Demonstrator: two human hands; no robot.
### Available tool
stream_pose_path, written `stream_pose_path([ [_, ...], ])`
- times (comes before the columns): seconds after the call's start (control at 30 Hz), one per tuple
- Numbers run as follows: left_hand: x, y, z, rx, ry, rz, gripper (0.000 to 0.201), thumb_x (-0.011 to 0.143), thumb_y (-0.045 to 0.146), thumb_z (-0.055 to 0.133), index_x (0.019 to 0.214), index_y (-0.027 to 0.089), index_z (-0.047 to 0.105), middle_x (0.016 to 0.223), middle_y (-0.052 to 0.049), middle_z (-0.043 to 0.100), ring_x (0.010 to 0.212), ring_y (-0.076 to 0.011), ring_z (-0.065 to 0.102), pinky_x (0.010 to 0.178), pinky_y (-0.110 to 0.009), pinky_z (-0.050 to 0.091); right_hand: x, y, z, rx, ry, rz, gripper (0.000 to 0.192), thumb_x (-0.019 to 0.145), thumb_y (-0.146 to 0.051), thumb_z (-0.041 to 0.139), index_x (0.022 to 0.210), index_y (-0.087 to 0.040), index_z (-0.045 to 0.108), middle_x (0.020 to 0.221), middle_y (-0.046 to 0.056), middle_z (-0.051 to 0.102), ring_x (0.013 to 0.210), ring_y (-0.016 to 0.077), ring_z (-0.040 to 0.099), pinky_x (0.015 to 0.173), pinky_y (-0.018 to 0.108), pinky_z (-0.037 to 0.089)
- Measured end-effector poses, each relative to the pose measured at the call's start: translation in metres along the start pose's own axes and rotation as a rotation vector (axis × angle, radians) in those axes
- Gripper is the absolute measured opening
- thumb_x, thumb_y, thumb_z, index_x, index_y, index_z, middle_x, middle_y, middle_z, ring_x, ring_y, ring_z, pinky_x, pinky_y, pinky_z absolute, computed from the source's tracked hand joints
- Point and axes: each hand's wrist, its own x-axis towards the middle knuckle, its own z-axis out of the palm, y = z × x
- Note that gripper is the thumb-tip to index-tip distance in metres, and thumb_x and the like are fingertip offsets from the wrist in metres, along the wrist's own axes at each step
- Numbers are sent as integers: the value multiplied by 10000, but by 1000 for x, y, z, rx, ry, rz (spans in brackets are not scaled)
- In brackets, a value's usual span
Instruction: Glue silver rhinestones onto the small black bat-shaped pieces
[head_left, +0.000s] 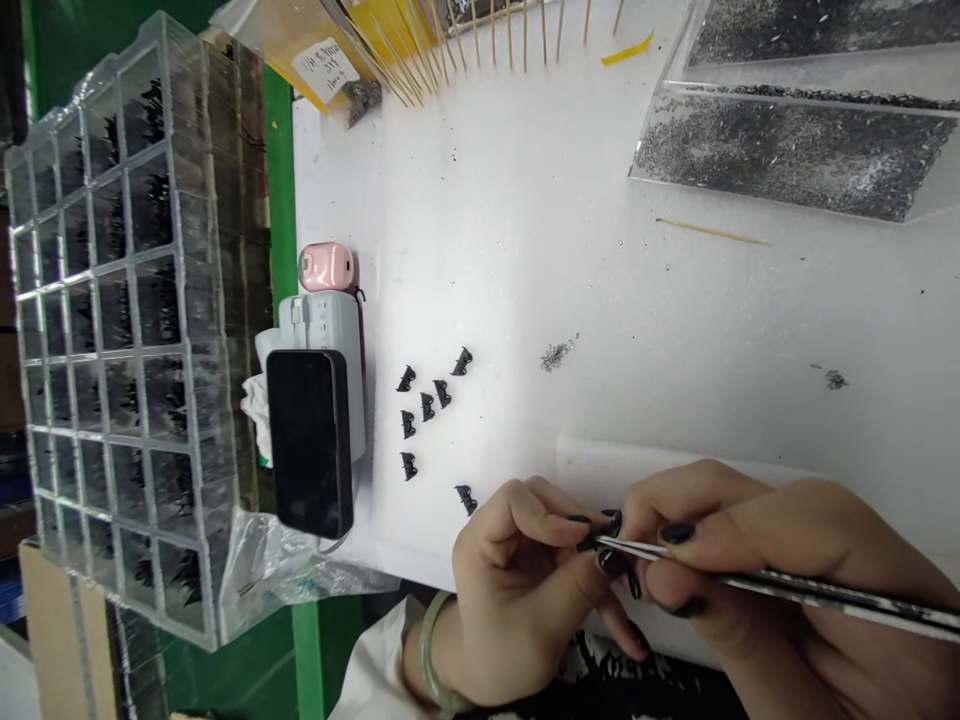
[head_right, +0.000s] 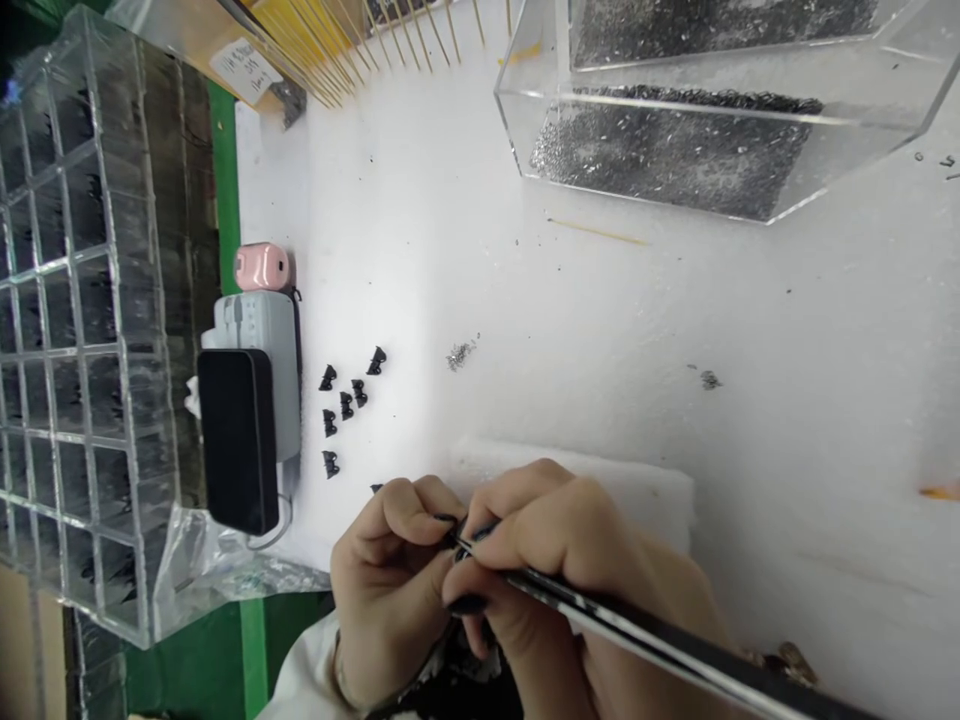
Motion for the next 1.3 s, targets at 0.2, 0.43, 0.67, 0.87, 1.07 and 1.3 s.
stream_pose_path([
  [0.2, 1, 1, 1, 12, 15, 19, 269, 894, -32, 793, 965, 225, 760, 951, -2, 807, 610, -136, 790, 483, -175, 677, -4, 2, -3, -63, 54, -19, 284, 1036, -555, 674, 871, -327, 642, 750, -8, 712, 697, 224, 791, 523, 235, 645],
  [0.43, 2, 1, 4, -155, -70, -29, 307, 973, -54, 678, 1050, 222, 786, 1036, 33, 793, 758, -119, 835, 597, -139, 695, 11, 7, -16, 122, -134, -3, 165, 1042, -427, 710, 940, -312, 649, 879, 6, 726, 647, 175, 759, 502, 196, 633],
  [0.67, 4, 1, 3, -187, -105, -40, 346, 990, -64, 639, 1073, 237, 787, 1047, 33, 777, 866, -154, 847, 622, -138, 696, 12, 1, -16, 166, -147, 26, 136, 1026, -301, 717, 915, -292, 640, 856, 3, 723, 592, 163, 726, 509, 205, 641],
  [0.87, 3, 1, 3, -170, -97, -27, 329, 989, -61, 643, 1065, 224, 787, 1037, 28, 778, 824, -144, 845, 610, -141, 695, 8, 3, -17, 143, -159, 40, 169, 1058, -424, 687, 951, -305, 633, 851, -14, 698, 702, 174, 765, 563, 198, 656],
  [1.07, 5, -2, 3, -158, -126, 9, 328, 989, -77, 629, 1070, 201, 782, 1035, 31, 774, 797, -139, 846, 605, -123, 686, 14, -2, -20, 137, -226, 89, 124, 1034, -261, 699, 937, -290, 629, 887, -38, 696, 678, 121, 751, 613, 163, 640],
  [1.3, 5, -2, 1, -150, -124, 19, 353, 977, -117, 606, 1075, 175, 778, 1029, 16, 786, 852, -180, 854, 605, -123, 687, 18, -3, -17, 310, -324, 155, 136, 1084, -215, 609, 979, -302, 605, 851, -56, 687, 614, 76, 711, 541, 128, 580],
])
